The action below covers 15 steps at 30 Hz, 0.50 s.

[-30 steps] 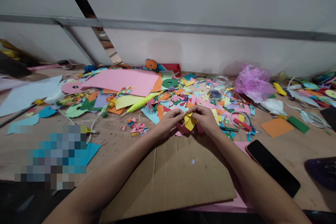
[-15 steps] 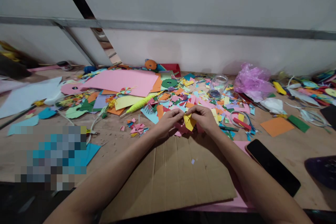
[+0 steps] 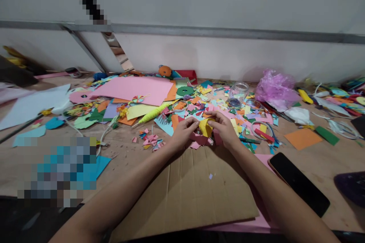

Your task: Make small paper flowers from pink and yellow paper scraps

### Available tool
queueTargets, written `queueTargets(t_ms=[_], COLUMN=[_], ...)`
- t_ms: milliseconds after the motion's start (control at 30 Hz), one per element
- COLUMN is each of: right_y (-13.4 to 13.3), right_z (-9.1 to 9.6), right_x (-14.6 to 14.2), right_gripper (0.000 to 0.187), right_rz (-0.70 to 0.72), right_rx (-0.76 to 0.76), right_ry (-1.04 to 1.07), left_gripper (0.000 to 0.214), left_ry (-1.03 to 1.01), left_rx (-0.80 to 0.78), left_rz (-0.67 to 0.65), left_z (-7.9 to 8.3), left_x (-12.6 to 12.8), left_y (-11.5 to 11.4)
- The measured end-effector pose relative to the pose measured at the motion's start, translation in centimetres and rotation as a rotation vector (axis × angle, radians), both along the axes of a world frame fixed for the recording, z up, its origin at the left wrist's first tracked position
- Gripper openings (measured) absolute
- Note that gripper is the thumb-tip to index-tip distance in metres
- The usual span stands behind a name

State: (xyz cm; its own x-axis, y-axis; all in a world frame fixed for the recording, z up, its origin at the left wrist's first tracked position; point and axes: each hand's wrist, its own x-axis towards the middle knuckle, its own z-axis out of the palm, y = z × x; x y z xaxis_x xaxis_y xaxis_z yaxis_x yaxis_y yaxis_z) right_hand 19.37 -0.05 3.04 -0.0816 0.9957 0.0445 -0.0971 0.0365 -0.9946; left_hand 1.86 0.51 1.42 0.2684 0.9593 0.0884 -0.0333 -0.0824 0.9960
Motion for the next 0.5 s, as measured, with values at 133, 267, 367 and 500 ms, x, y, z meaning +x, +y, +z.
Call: queueTargets(t_ms=[133,267,367,500], right_y=[-0.01,-0.25,-0.25,-0.03], right_z=[-0.47,-0.67,-0.75,-0.68], right_x=[-0.58,-1.09,-0.97,-0.56], right_gripper=[0.034,0.038,0.036,0.032], right_rz=[0.035,0.045,0.0,0.025], right_rx=[-0.101,-0.122,-0.127,-0.131], right_ry=[0.156,0.124,0.089,0.078], left_gripper=[0.027,0.026,0.025,0.026], left_ry=[-0.023,0.004,0.017,0.04], left_rx=[0.048,0.07,0.051,0.001], left_rz=[0.091,0.112,0.081,0.023], left_z=[-0.05,-0.21,-0.27,-0.22], left_x=[0.07,0.15,0.26,0.05], left_y=[-0.02,-0.18,-0.27,-0.1])
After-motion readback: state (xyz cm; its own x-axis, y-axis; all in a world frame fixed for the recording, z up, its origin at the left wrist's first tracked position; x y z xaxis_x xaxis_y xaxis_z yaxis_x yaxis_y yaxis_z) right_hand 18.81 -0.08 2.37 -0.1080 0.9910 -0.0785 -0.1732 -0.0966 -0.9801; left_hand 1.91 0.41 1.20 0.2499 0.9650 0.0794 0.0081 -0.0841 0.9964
